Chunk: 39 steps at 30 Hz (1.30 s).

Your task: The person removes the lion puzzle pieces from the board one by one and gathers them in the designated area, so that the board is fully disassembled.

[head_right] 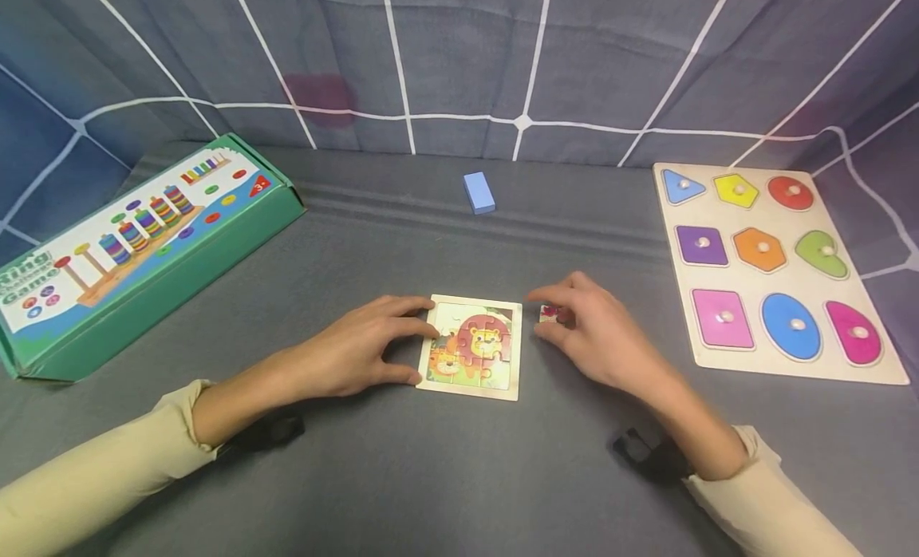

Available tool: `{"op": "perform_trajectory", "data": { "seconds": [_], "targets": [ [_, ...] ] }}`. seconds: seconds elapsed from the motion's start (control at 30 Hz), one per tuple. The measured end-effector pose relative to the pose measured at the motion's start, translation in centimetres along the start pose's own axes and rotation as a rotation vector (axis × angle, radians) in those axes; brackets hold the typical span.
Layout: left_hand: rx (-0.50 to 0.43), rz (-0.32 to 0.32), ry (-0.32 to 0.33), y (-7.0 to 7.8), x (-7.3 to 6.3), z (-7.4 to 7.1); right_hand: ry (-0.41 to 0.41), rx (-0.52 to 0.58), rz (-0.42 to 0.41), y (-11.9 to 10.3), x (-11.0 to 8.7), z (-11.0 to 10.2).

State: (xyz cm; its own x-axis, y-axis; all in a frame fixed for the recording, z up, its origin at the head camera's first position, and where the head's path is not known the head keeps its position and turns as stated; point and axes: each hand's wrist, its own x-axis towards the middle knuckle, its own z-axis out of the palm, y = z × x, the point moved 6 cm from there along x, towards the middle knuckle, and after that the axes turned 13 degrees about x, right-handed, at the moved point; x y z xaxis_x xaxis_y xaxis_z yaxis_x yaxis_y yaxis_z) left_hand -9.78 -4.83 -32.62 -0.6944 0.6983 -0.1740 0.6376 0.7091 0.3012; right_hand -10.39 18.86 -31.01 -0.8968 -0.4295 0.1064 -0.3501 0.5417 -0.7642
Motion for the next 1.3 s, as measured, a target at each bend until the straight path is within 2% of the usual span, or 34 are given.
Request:
{"op": "perform_trajectory", "data": {
  "seconds": [0.13, 0.27, 0.4, 0.57, 0.83, 1.3],
  "targets": [
    [-0.003, -0.001, -0.006, 0.0, 0.1, 0.0, -0.021, 0.032, 0.000, -1.2, 0.8, 1.6],
    [0.001, 0.000, -0.006, 0.0, 0.1, 0.0, -0.079, 0.042, 0.027, -2.1, 1.8, 3.5],
    [0.004, 0.007, -0.001, 0.0, 0.1, -0.1, -0.147, 0.001, 0.061, -2.5, 2.7, 5.2],
    [0.003, 0.006, 0.001, -0.1, 0.1, -0.1, -0.206, -0.048, 0.065, -2.6, 3.6, 6.5],
    [0.005, 0.009, 0.006, -0.1, 0.1, -0.1, -0.229, -0.061, 0.076, -2.6, 3.9, 6.9],
    [0.012, 0.007, 0.010, -0.1, 0.2, -0.2, -0.188, -0.064, 0.048, -2.7, 4.1, 6.5]
  ]
}}
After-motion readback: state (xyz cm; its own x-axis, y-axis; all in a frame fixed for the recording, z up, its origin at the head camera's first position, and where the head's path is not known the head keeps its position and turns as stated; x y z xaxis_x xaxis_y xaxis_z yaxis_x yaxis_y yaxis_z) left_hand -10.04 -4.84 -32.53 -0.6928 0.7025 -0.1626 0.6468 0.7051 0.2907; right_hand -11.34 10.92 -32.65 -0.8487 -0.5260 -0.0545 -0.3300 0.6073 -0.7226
